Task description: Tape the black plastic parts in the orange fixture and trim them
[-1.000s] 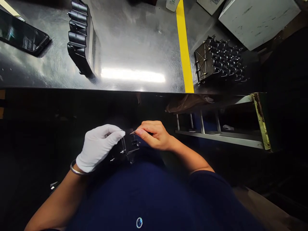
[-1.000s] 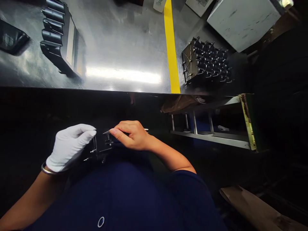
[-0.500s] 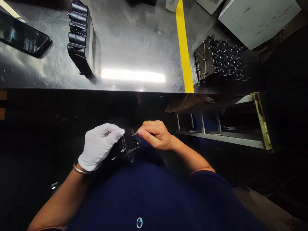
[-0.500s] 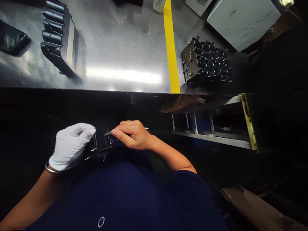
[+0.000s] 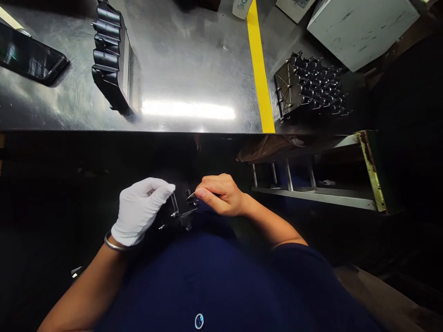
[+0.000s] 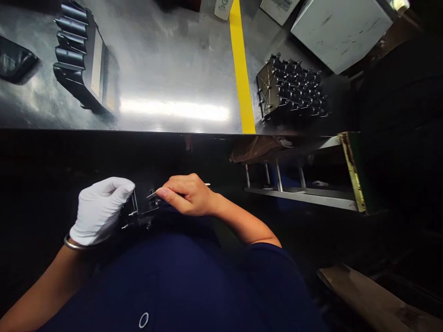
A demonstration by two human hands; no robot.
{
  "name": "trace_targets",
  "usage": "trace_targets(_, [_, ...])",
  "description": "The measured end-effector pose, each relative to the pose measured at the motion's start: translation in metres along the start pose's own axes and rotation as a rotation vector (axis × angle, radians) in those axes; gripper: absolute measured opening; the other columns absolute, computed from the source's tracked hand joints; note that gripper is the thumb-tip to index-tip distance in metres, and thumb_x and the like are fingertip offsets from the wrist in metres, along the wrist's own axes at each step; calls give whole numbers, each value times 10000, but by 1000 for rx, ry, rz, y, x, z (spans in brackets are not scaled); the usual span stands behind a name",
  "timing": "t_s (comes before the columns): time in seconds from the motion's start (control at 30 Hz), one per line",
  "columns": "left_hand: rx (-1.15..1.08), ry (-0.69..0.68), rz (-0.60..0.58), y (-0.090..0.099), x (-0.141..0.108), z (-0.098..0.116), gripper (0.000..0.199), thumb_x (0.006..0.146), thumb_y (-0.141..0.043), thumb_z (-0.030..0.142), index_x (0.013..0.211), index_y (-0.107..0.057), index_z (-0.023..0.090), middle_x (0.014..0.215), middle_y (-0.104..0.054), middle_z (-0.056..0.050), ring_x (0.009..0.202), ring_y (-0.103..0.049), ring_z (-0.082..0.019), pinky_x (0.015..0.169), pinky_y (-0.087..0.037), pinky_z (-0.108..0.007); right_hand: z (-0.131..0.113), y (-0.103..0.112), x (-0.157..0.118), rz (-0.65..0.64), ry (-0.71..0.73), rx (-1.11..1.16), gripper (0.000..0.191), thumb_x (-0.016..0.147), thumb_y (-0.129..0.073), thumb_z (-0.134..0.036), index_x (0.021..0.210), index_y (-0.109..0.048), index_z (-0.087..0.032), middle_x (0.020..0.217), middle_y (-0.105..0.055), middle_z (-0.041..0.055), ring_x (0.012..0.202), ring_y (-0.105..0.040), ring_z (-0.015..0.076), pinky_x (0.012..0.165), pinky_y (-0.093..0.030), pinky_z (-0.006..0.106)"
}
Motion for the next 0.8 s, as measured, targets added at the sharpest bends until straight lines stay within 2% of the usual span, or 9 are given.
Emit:
trace_targets(0.2, [-6,-29,25,0,2,-3,287,593,-763,456,571,-654,192,550,-609,6,512,-522,-123,494,-435,-236,-1,-2,-1,2,16,-78,310,991,-445,-259,745,-601,-153,621,-590,14,563,-530,88,549,-441,207])
trace_targets(0.37, [-25,-52,11,-1,1,-1,271,599,-769,443,563,-668,194,546,-620,2,500,-528,-122,480,-437,-231,-1,-1,-1,-44,-7,-24,339,990,-437,-268,703,-578,-155,597,-547,8,547,-503,88,537,-419,209])
trace_targets(0.43, [-50,-62,-5,-3,-1,1,258,599,-775,431,560,-676,196,541,-625,0,492,-533,-124,469,-437,-231,4,-3,-1,-121,-70,71,373,996,-429,-305,676,-555,-159,595,-535,4,538,-491,82,531,-411,206])
trace_targets(0.53, [-80,-107,-66,-8,-5,5,227,614,-782,406,568,-693,202,553,-643,-4,504,-558,-132,488,-456,-236,8,-11,-4,-313,-161,295,447,1008,-400,-397,656,-540,-160,573,-516,-7,509,-476,68,524,-403,197])
trace_targets(0.6, [-85,-160,-91,-8,-7,9,219,632,-783,404,578,-702,207,574,-660,-8,526,-580,-140,522,-477,-246,6,-12,-6,-376,-161,372,508,1009,-352,-479,687,-568,-152,572,-516,-6,497,-470,67,523,-400,201])
trace_targets(0.7, [-58,-213,-85,-6,-7,12,240,642,-787,430,586,-707,210,585,-669,-14,537,-591,-152,544,-490,-264,1,-6,-2,-299,-70,213,529,944,-430,-600,731,-591,-144,611,-536,5,530,-476,79,530,-381,216])
trace_targets(0.8, [-40,-221,-94,-6,-6,12,243,643,-788,435,589,-709,211,582,-668,-14,530,-591,-154,537,-489,-268,-4,-6,-1,-256,4,-6,528,868,-539,-644,643,-524,-167,587,-486,-19,533,-435,78,521,-325,225])
Point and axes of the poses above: each hand's wrist, its own x-axis towards the middle knuckle, its own y-axis out of the back of the hand, z = x × y, the point moved 7 cm from there along x, towards the middle knuckle
